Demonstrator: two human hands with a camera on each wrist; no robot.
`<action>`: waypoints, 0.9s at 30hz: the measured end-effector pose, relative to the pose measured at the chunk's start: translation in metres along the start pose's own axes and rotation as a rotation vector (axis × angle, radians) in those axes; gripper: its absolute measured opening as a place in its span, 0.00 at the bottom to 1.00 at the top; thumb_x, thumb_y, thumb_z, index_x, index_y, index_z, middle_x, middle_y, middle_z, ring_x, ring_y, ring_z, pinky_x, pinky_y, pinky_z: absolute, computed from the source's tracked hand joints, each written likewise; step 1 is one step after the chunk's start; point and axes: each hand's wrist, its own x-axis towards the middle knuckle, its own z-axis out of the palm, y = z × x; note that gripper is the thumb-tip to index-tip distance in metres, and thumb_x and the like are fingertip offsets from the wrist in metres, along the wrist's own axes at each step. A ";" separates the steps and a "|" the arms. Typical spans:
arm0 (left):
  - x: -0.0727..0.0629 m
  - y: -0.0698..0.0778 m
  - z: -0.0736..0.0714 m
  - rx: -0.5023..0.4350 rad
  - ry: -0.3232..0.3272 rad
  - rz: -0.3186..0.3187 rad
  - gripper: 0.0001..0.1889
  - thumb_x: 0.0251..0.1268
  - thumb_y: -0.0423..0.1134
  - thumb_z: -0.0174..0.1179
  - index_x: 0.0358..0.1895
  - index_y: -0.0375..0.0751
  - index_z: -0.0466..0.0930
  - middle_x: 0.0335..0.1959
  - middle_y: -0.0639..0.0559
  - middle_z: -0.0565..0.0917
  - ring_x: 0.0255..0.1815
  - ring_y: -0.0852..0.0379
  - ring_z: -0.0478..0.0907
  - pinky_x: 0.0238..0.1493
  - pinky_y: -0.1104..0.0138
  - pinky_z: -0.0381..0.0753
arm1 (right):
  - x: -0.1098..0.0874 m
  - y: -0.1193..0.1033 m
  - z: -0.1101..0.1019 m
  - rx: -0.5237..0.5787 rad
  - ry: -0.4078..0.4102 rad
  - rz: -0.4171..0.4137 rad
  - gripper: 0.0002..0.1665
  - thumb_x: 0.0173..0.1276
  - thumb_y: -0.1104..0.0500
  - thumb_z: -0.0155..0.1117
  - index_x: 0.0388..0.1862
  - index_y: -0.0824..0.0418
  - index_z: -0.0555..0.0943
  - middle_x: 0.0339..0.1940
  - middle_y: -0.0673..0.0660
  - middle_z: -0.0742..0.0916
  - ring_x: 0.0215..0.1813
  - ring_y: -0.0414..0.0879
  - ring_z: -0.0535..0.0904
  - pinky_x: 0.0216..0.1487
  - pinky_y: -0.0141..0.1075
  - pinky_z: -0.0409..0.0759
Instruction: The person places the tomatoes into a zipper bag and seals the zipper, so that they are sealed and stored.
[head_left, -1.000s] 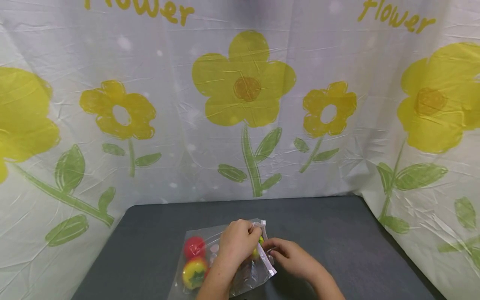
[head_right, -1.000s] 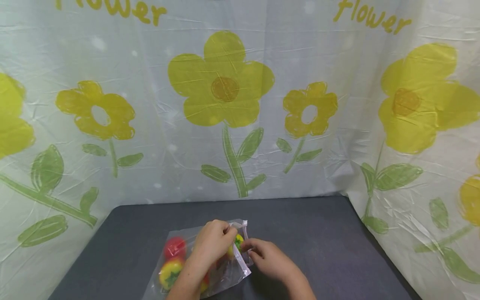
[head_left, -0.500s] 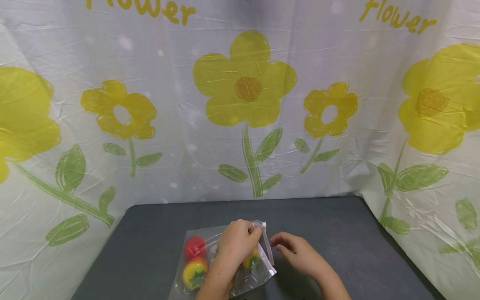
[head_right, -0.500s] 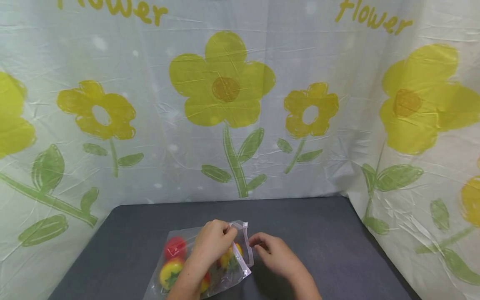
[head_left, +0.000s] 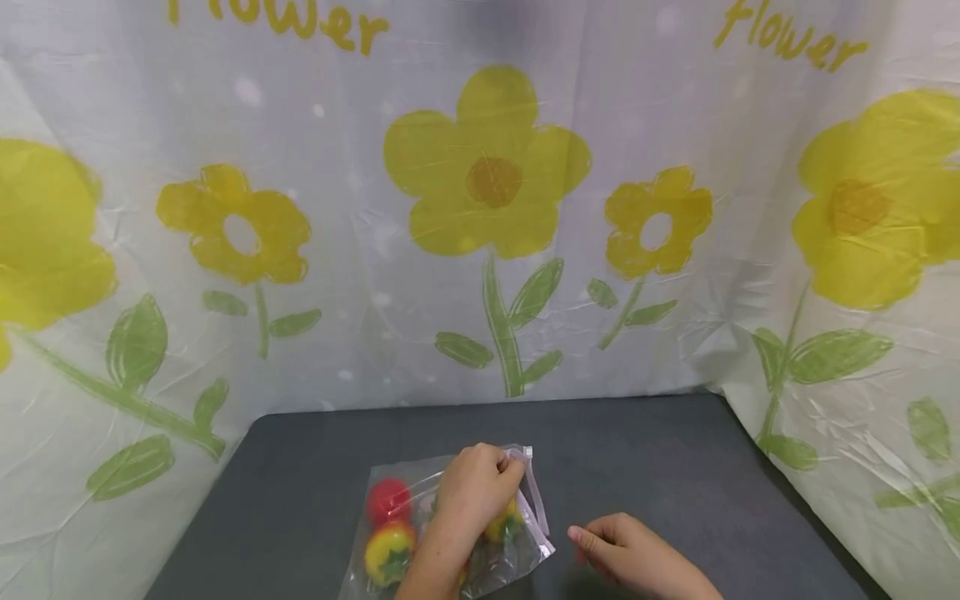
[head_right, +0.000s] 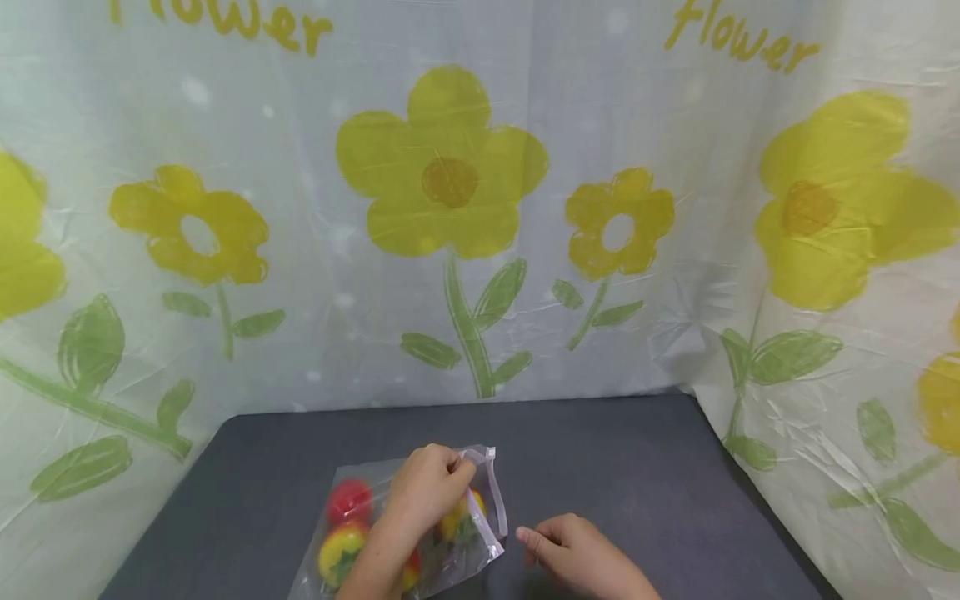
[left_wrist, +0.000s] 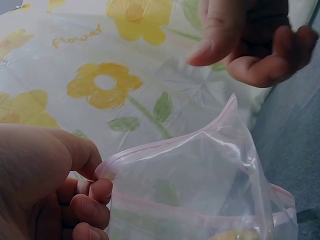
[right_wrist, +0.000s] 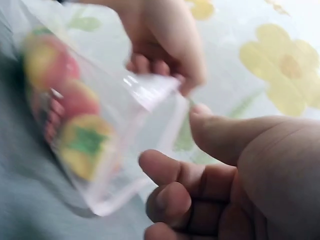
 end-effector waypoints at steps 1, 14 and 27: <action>0.001 0.001 0.000 0.003 0.000 0.007 0.23 0.55 0.42 0.57 0.07 0.50 0.57 0.06 0.64 0.54 0.10 0.63 0.53 0.15 0.67 0.48 | -0.002 0.001 0.004 0.028 -0.011 0.008 0.30 0.83 0.47 0.49 0.32 0.69 0.83 0.13 0.47 0.70 0.15 0.37 0.59 0.21 0.33 0.66; 0.002 0.009 0.004 0.052 -0.035 0.052 0.24 0.58 0.42 0.58 0.08 0.51 0.56 0.07 0.64 0.54 0.12 0.62 0.53 0.16 0.66 0.50 | 0.005 0.013 0.043 0.175 0.076 -0.049 0.22 0.80 0.53 0.53 0.31 0.68 0.82 0.15 0.45 0.72 0.16 0.35 0.60 0.17 0.30 0.56; 0.061 0.028 -0.073 0.021 -0.294 0.059 0.30 0.79 0.49 0.52 0.11 0.50 0.59 0.09 0.59 0.57 0.12 0.60 0.48 0.16 0.66 0.51 | -0.004 0.023 0.057 0.251 0.065 -0.068 0.25 0.74 0.55 0.57 0.26 0.77 0.78 0.14 0.43 0.74 0.16 0.32 0.64 0.18 0.29 0.60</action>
